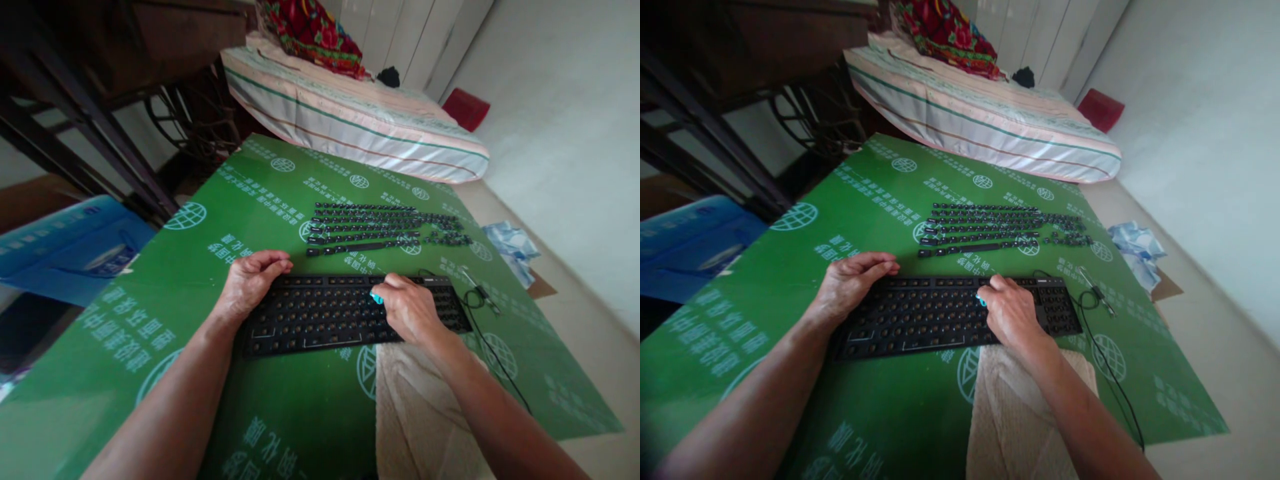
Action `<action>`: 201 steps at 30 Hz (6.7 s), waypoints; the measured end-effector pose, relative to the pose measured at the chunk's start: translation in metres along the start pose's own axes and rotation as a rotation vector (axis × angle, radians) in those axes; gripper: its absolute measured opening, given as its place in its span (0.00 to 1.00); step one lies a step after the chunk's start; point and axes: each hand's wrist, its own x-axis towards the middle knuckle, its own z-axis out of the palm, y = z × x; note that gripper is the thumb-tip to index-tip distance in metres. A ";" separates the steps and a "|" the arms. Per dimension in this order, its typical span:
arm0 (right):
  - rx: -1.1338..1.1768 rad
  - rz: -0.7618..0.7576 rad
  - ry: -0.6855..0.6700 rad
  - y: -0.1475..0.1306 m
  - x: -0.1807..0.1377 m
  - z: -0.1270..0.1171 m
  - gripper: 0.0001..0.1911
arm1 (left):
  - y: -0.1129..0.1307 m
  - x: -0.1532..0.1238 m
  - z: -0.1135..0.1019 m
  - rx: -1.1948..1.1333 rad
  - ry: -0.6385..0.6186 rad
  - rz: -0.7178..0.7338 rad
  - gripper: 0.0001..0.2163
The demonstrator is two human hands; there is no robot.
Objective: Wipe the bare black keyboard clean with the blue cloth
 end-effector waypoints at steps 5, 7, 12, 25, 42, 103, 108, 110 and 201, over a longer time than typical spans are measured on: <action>-0.048 -0.093 -0.034 -0.003 0.003 -0.001 0.13 | 0.001 -0.001 0.001 0.009 0.009 -0.003 0.11; -0.071 -0.071 -0.049 -0.002 0.004 -0.003 0.13 | 0.001 -0.001 0.001 0.006 0.010 -0.007 0.11; -0.100 -0.077 -0.050 -0.003 0.005 -0.005 0.14 | 0.001 -0.001 0.000 0.008 0.000 -0.003 0.11; -0.134 -0.095 -0.085 -0.005 0.005 -0.007 0.13 | 0.002 -0.001 0.000 0.014 0.003 0.003 0.11; -0.082 -0.078 -0.061 -0.004 0.007 -0.006 0.13 | -0.005 0.002 -0.002 0.023 0.001 0.018 0.11; -0.091 -0.063 -0.033 0.011 0.000 -0.001 0.12 | -0.010 0.006 -0.003 0.036 -0.015 0.035 0.14; -0.108 -0.040 -0.112 0.012 0.003 -0.007 0.13 | -0.009 0.006 -0.003 0.020 -0.011 0.030 0.13; -0.105 -0.022 -0.116 0.011 0.003 -0.008 0.14 | -0.008 0.005 -0.003 0.035 -0.012 0.034 0.13; -0.090 0.179 -0.182 0.041 0.005 -0.007 0.15 | -0.006 0.004 -0.001 0.022 -0.001 0.017 0.14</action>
